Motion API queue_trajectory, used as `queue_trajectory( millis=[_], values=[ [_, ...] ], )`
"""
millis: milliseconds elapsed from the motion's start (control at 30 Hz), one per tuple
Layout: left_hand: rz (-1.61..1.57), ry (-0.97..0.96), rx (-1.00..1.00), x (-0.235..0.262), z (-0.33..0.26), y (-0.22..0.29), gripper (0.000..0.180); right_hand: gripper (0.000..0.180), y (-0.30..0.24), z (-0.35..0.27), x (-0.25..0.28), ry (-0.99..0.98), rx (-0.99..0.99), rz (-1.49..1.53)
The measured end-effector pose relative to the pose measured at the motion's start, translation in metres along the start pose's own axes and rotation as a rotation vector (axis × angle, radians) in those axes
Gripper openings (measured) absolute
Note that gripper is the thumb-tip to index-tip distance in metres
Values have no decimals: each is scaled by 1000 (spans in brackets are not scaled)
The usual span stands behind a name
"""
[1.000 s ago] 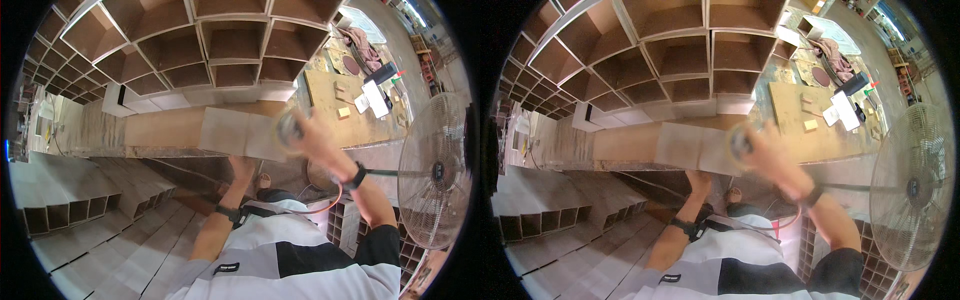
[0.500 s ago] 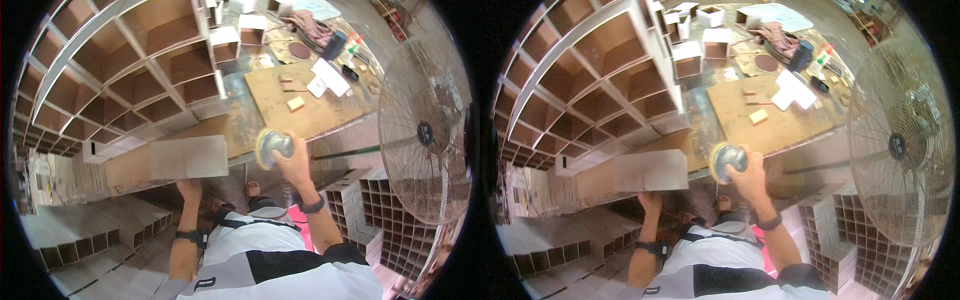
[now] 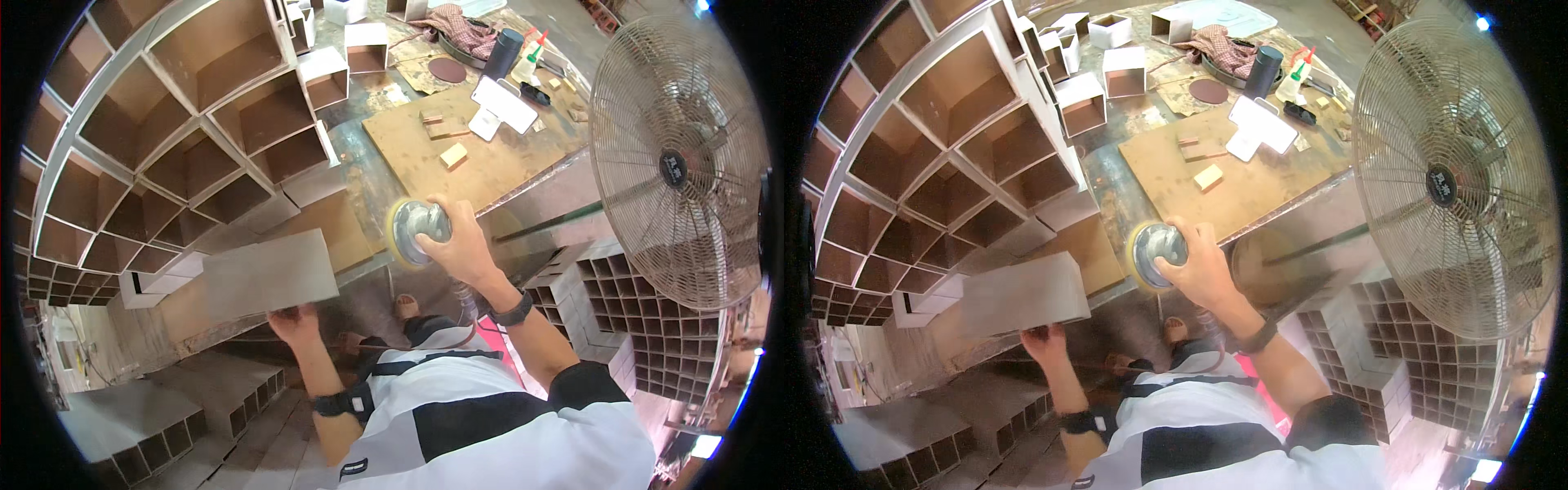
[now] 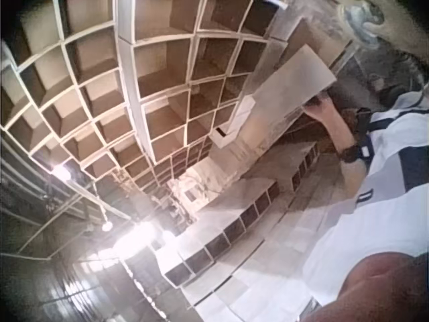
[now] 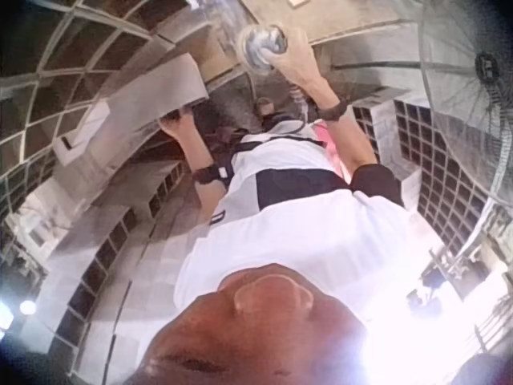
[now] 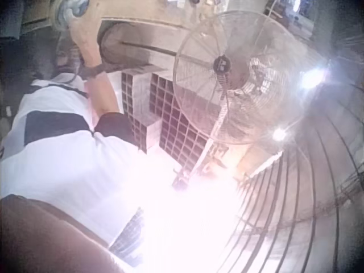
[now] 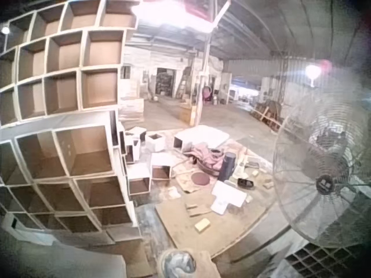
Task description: Using an orbital power sander to smooth the surfaces of small wooden box components.
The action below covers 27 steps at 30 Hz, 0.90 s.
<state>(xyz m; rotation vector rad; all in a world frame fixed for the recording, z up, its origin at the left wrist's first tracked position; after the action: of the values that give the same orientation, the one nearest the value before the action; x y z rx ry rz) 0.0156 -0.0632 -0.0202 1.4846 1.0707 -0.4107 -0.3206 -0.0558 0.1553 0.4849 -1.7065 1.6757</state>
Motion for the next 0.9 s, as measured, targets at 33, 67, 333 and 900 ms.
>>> queue_trajectory(
  millis=[33, 67, 333, 900],
  values=[
    [-12, -1, 7, 2, 4, -2, 34, 60, -3, 1, 0, 4, 1, -13],
    [-373, 46, 185, 3, 7, -11, 34, 60, -7, 2, 0, 5, 36, -32],
    [-627, -168, 690, 3, -46, 19, 39, 60, -49, 17, -4, -19, 216, -60],
    [726, 38, -300, 6, -13, -7, 35, 62, -190, 34, -48, -230, 598, -246]
  ],
)
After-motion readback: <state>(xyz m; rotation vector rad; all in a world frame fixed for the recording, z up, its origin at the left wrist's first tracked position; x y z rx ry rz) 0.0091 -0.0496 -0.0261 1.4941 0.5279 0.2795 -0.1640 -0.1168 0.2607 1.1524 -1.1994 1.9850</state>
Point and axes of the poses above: each hand's wrist, its own z-axis towards the middle knuckle, its own x-axis out of the back of the hand, y = z × x, the point moved 4 cm from there along z, towards the middle knuckle, and after that the axes turned 3 degrees about -z, right-handed, at the moved point
